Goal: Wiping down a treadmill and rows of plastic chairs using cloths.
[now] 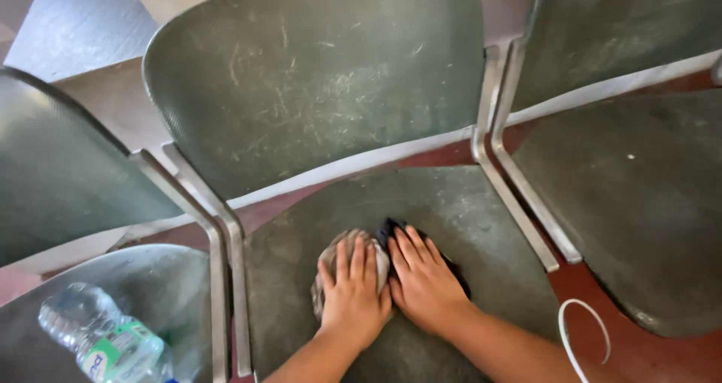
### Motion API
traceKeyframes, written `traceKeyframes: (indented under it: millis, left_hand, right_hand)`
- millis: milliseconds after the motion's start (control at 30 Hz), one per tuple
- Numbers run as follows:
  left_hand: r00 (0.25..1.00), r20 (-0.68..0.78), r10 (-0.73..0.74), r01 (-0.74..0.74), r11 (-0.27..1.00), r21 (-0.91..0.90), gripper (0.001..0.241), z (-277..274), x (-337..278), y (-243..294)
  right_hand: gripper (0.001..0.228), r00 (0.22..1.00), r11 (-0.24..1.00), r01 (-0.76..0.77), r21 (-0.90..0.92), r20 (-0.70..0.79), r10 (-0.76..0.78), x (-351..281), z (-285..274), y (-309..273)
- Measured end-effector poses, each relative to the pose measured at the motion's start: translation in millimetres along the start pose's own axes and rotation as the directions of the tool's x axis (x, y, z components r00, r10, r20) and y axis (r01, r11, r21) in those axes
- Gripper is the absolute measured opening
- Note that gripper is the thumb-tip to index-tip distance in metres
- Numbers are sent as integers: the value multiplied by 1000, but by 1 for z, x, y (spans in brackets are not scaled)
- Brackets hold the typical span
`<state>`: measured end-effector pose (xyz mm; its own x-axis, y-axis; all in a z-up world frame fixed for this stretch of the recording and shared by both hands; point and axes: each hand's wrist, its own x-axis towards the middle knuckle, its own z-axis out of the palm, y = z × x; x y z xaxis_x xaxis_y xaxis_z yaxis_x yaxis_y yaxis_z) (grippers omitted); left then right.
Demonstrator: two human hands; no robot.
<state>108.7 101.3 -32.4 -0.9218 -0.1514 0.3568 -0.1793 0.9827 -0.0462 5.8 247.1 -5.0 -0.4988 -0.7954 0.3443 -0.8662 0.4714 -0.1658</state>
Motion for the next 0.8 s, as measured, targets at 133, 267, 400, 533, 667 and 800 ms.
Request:
traceKeyframes:
  millis: [133,267,400,533,667,800]
  left_hand:
    - [993,78,-87,97,987,-127,72,13,30,-4]
    - [991,-5,-137,135,982,-131,71,40,57,-17]
    - [979,109,-175,189,972,-140,69,43,64,-24]
    - [985,54,-165,170,979,-110,72,37,43,-14]
    - [989,147,-35,46,996,-73,79,4,-23,21]
    - [991,-11,132,-132,991,2,81,-39,-89,40]
  right_hand:
    - [62,1000,999,18,39,24,-19,31,32,13]
    - [60,1000,1000,-12,3,-6,12,58,58,31]
    - [64,983,991,-131,37,136,125,68,54,31]
    - [67,992,998,-59,5,112,58,49,52,32]
    - [65,992,995,96,-30,86,-93,-15,13,-4]
    - [61,977,978,207,-26,-47,-208,-84,-32,-33]
